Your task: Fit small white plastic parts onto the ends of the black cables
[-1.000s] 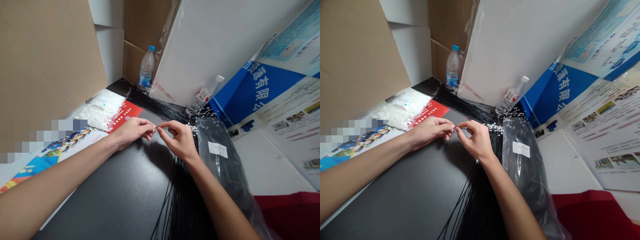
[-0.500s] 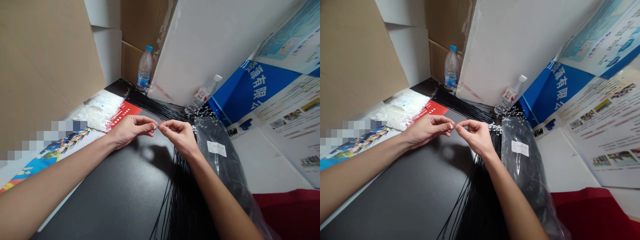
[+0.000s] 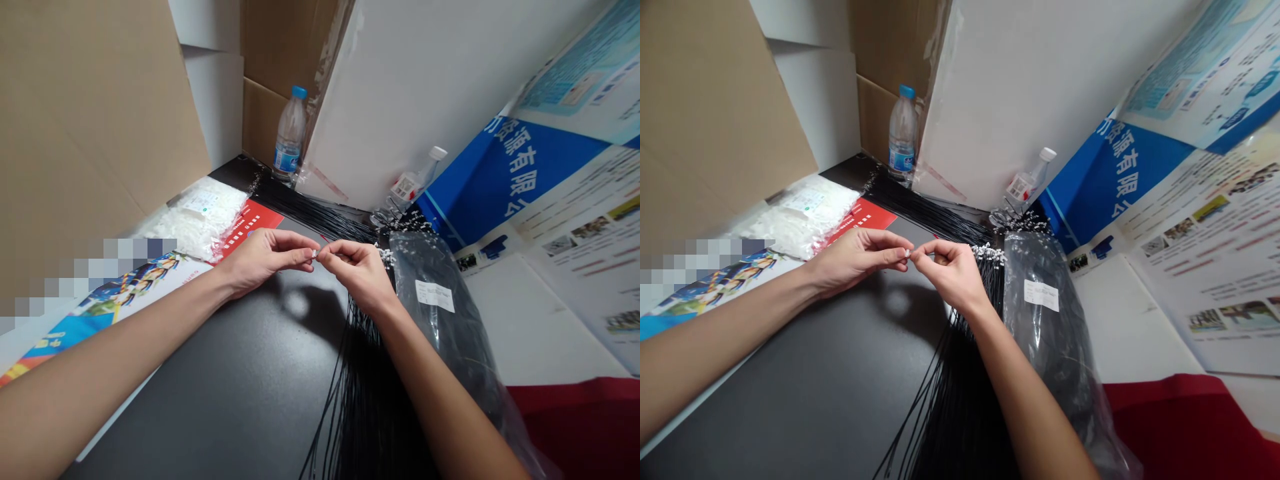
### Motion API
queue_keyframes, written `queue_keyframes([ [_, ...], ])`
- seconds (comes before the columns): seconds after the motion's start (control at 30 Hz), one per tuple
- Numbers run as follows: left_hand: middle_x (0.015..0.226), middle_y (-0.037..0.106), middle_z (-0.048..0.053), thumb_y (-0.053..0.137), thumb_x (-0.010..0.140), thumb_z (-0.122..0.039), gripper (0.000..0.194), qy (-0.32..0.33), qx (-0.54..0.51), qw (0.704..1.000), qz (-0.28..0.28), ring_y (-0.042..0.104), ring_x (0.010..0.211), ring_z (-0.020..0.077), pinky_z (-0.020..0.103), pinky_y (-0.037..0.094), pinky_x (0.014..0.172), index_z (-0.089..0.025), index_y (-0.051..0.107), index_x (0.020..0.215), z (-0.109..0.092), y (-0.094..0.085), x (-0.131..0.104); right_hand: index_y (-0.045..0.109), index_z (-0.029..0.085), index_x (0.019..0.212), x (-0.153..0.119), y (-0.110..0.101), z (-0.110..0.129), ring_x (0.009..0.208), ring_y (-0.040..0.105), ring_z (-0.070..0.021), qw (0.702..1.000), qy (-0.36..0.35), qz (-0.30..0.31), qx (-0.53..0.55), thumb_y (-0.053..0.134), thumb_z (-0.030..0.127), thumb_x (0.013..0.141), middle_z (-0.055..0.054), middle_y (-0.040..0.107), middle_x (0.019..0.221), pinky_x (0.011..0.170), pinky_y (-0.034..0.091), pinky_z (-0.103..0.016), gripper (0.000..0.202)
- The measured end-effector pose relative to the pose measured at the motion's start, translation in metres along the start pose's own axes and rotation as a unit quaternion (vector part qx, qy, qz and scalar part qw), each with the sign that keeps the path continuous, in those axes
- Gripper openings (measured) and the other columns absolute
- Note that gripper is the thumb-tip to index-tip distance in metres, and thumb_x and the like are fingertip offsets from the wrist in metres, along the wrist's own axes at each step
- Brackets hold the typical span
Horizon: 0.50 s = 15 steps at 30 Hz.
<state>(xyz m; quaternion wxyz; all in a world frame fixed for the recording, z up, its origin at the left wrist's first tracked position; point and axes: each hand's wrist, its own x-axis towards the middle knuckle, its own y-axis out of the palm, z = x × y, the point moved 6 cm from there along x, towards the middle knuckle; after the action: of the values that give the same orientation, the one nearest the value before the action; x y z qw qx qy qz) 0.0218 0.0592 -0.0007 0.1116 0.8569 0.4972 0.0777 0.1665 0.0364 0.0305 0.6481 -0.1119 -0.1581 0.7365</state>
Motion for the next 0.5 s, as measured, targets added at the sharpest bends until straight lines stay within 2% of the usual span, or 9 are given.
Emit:
queue_keyframes([
  [0.17, 0.090, 0.075, 0.006, 0.081, 0.069, -0.035, 0.029, -0.001, 0.009, 1.000, -0.004, 0.068, 0.081, 0.0168, 0.035, 0.055, 0.084, -0.016, 0.076, 0.090, 0.0008, -0.0004, 0.0006, 0.067, 0.014, 0.072, -0.0002, 0.0008, 0.0005, 0.051, 0.022, -0.0066, 1.000, 0.003, 0.002, 0.005, 0.068, 0.044, 0.073, 0.006, 0.036, 0.054, 0.048, 0.015, -0.024, 0.030],
  [0.5, 0.089, 0.076, 0.004, 0.080, 0.071, -0.031, 0.023, 0.001, -0.001, 1.000, 0.000, 0.068, 0.077, 0.0143, 0.032, 0.055, 0.082, -0.017, 0.075, 0.087, -0.0004, 0.0015, -0.0007, 0.065, 0.014, 0.070, 0.0009, 0.0013, 0.0003, 0.051, 0.024, -0.0065, 1.000, 0.008, 0.008, 0.007, 0.068, 0.045, 0.071, 0.005, 0.038, 0.054, 0.048, 0.016, -0.024, 0.031],
])
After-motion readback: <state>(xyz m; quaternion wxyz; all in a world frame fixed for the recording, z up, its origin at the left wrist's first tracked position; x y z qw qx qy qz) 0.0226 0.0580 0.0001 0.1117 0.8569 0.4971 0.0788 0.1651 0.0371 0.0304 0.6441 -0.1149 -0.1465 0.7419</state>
